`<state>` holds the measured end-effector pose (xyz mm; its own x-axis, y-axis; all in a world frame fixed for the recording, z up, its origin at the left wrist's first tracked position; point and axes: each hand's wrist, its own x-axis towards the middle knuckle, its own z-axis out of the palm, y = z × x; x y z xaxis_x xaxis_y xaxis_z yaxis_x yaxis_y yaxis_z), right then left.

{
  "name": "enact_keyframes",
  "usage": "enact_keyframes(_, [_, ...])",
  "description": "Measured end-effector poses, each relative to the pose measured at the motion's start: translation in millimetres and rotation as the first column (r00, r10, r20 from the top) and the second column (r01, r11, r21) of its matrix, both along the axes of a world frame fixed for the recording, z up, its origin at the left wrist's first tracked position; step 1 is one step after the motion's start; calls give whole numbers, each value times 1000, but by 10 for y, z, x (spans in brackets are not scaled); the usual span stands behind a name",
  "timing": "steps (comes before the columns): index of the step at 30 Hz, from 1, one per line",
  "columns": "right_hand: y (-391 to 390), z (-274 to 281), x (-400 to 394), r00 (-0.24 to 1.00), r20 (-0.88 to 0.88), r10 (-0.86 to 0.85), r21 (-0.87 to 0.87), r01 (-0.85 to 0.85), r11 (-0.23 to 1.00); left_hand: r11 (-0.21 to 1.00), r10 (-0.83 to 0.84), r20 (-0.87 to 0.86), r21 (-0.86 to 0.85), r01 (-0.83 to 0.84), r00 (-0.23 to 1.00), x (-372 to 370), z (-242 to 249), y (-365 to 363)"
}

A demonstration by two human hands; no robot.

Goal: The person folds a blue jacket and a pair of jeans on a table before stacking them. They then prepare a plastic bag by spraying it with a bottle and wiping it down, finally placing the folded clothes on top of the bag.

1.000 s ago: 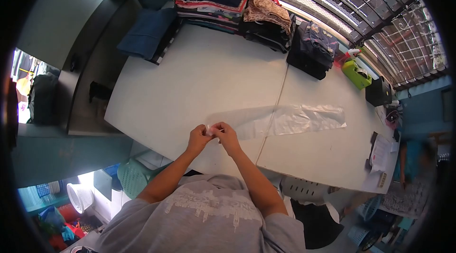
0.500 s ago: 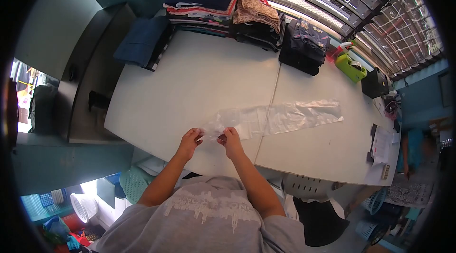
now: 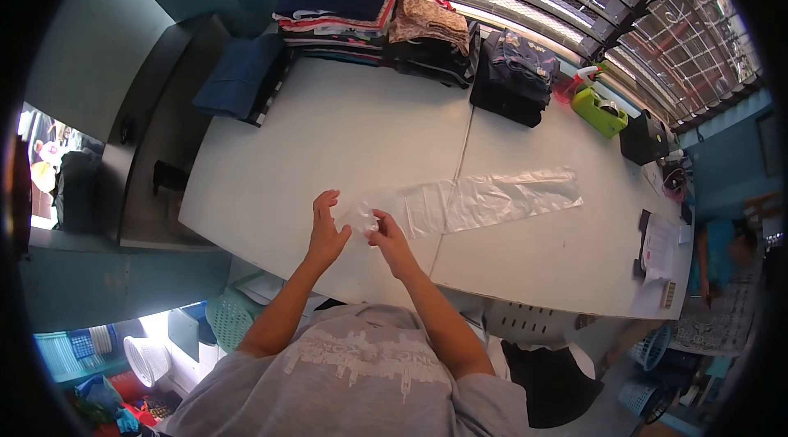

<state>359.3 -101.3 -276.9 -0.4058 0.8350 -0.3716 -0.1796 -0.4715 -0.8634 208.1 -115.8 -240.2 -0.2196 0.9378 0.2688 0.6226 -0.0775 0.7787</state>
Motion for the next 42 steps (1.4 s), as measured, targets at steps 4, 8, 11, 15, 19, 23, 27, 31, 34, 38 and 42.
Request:
enact_keyframes(4, [-12,195,21,992,30,124,11,-124,992,967,-147,104,-195,165,984,-1,72,7])
enact_keyframes(8, [-46,363,28,983,184,-7,84,-9,996,948,-63,381,-265,175,922,63,-4,50])
enact_keyframes(11, [-72,326,-17,952,257,-168,393,56,918,973,30,477,-214,83,879,150,-57,65])
enact_keyframes(15, [-56,392,86,884,434,-173,486,-68,871,980,3,262,-191,49,965,216,70,56])
enact_keyframes(19, [-2,694,97,907,250,-338,652,100,752,964,6,223,-261,53,975,297,219,43])
enact_keyframes(23, [188,605,210,903,399,-161,806,-261,532,973,17,268,-226,45,963,321,169,52])
enact_keyframes(27, [278,536,290,968,227,-102,794,-124,595,983,2,210,-181,37,978,285,171,41])
enact_keyframes(31, [386,610,398,977,-155,-147,379,196,905,977,206,517,-161,-142,831,51,119,47])
enact_keyframes(34, [535,705,396,959,-221,-178,377,252,891,896,441,606,-260,-360,662,-323,37,-102])
enact_keyframes(38, [548,987,106,986,-78,-150,574,168,801,860,502,690,-336,-383,521,-529,194,-500])
enact_keyframes(42, [620,1139,-240,991,-93,-93,540,128,832,877,458,392,-51,-479,798,-479,461,-967])
